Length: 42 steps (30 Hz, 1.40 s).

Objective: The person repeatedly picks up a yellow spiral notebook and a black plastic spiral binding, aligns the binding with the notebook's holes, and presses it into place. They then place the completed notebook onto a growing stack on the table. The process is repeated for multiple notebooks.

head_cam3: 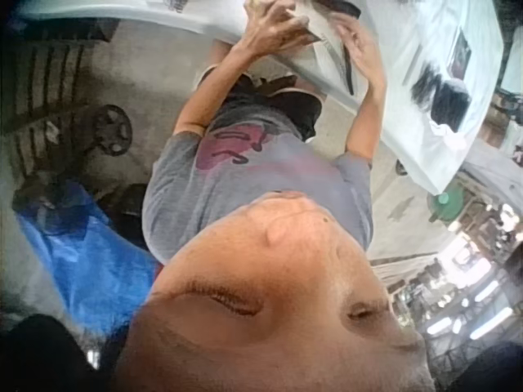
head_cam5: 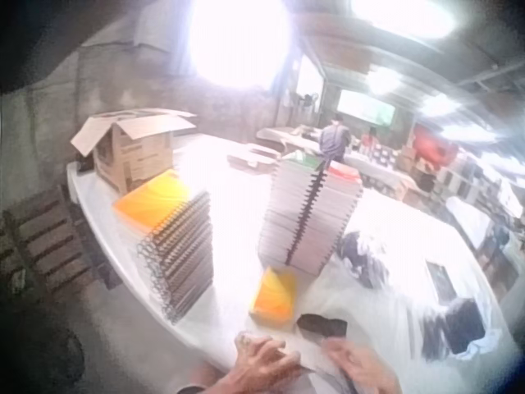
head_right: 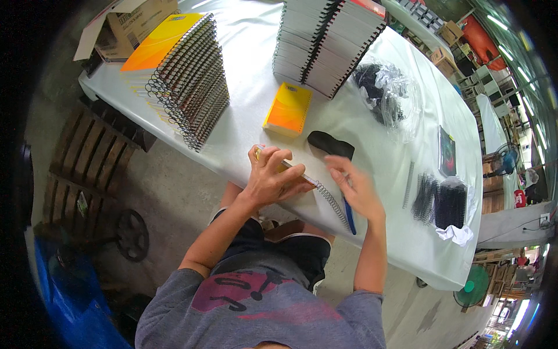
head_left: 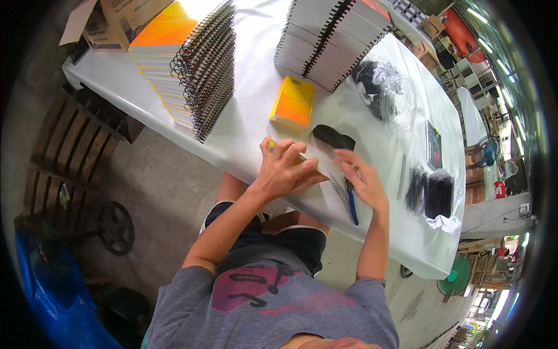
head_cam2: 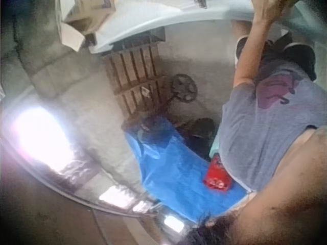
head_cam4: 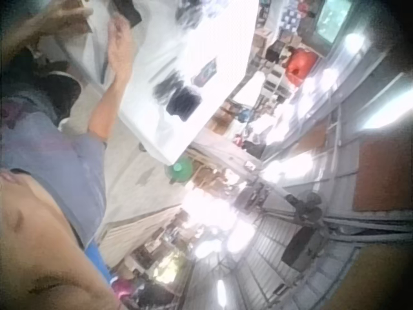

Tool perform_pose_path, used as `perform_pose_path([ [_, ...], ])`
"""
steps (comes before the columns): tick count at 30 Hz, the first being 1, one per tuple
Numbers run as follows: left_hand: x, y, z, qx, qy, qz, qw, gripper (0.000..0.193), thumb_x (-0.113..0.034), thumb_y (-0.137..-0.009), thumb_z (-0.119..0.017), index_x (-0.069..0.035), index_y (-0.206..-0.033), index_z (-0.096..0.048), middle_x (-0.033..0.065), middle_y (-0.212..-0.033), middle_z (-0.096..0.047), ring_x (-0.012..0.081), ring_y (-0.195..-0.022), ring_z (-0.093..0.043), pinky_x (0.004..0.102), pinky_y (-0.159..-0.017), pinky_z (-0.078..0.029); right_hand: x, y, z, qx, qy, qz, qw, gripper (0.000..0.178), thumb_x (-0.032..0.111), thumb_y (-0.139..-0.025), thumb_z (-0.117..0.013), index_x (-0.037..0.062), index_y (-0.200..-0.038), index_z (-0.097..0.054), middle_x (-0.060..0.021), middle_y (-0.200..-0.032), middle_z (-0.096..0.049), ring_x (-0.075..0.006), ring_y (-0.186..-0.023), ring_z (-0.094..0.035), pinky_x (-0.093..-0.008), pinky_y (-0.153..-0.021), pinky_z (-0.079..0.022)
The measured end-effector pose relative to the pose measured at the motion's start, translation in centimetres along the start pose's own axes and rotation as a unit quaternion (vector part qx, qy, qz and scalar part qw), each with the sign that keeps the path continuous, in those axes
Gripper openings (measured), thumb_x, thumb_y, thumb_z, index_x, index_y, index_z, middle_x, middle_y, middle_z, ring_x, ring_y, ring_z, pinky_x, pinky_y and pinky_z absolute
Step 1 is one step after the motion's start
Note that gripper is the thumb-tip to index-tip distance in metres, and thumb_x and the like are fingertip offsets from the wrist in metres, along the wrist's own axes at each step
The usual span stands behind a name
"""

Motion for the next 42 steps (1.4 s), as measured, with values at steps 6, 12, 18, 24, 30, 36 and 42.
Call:
perform_pose_path([
  [6,0.5,-0.4,-0.6,0.034,0.031,-0.005,0.999,0.046,-0.059,-0.062,-0.071,-0.021,-0.084,-0.058,-0.0012,-0.085,-0.046,0.0204,-0.092,-0.045,0.0521,-0.085,-0.026,-4.4,-3.9,0.1,-0.134,0.278,0.054,0.95,0.042,0.008,-0.078,-0.057,0.0094,-0.12,-0.055,-0.0161,-0.113,-0.059,-0.0346,-0.102,-0.057,-0.0398,-0.089,-0.045],
  [12,0.3,0.0,-0.5,0.019,0.06,-0.015,0.998,0.045,-0.057,-0.06,-0.073,-0.018,-0.074,-0.057,-0.0007,-0.083,-0.047,0.0214,-0.091,-0.046,0.0568,-0.091,-0.024,-7.8,-3.6,1.6,-0.13,-0.18,-0.051,0.974,0.035,-0.003,-0.072,-0.055,-0.0009,-0.107,-0.06,-0.0148,-0.104,-0.062,-0.0347,-0.098,-0.061,-0.0427,-0.084,-0.049],
  [18,0.6,0.0,-0.6,0.02,0.107,0.008,0.994,0.043,-0.051,-0.058,-0.077,-0.016,-0.073,-0.057,0.0054,-0.098,-0.047,0.0254,-0.099,-0.043,0.0559,-0.092,-0.026,-1.8,0.0,-1.9,0.049,-0.311,0.102,0.944,0.024,-0.007,-0.063,-0.063,-0.0018,-0.086,-0.07,-0.0153,-0.092,-0.066,-0.0239,-0.087,-0.064,-0.031,-0.08,-0.05],
  [24,0.8,-0.7,-0.6,0.026,0.133,0.018,0.991,0.043,-0.048,-0.055,-0.08,-0.015,-0.075,-0.058,0.0108,-0.119,-0.043,0.0325,-0.112,-0.036,0.0497,-0.093,-0.028,-2.0,-0.3,-1.8,-0.017,-0.366,0.102,0.925,0.027,-0.011,-0.068,-0.06,-0.0002,-0.09,-0.069,-0.0126,-0.092,-0.067,-0.0213,-0.085,-0.064,-0.029,-0.078,-0.049],
  [30,1.7,-0.9,-0.1,0.026,0.12,0.07,0.99,0.049,-0.049,-0.05,-0.082,-0.015,-0.078,-0.059,0.0146,-0.125,-0.039,0.0365,-0.115,-0.033,0.0466,-0.096,-0.029,-2.1,-1.4,-1.9,-0.005,-0.217,0.043,0.975,0.021,-0.003,-0.068,-0.064,-0.0007,-0.088,-0.07,-0.0145,-0.088,-0.067,-0.0224,-0.084,-0.065,-0.0304,-0.077,-0.05],
  [36,2.3,-0.9,-0.1,0.02,0.161,0.094,0.982,0.051,-0.045,-0.048,-0.084,-0.012,-0.077,-0.058,0.0166,-0.124,-0.038,0.0363,-0.114,-0.033,0.0464,-0.094,-0.032,-2.2,-1.2,-2.2,-0.007,-0.235,0.039,0.971,0.023,-0.007,-0.069,-0.058,-0.0018,-0.087,-0.07,-0.016,-0.088,-0.066,-0.0236,-0.083,-0.065,-0.03,-0.077,-0.051],
  [42,2.8,-0.4,-0.9,0.045,0.202,0.124,0.97,0.05,-0.042,-0.047,-0.085,-0.011,-0.074,-0.057,0.0164,-0.121,-0.039,0.0342,-0.112,-0.035,0.0429,-0.089,-0.035,-0.3,-1.3,-2.0,0.001,-0.266,0.068,0.962,0.027,-0.011,-0.067,-0.06,-0.0001,-0.089,-0.07,-0.0111,-0.088,-0.067,-0.0181,-0.083,-0.063,-0.0273,-0.076,-0.048],
])
Point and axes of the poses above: each hand's wrist, its own y-axis away from the middle knuckle, its own z-axis out of the back of the hand, x = y × z, the point moved 8 cm from there along -y, towards the middle knuckle
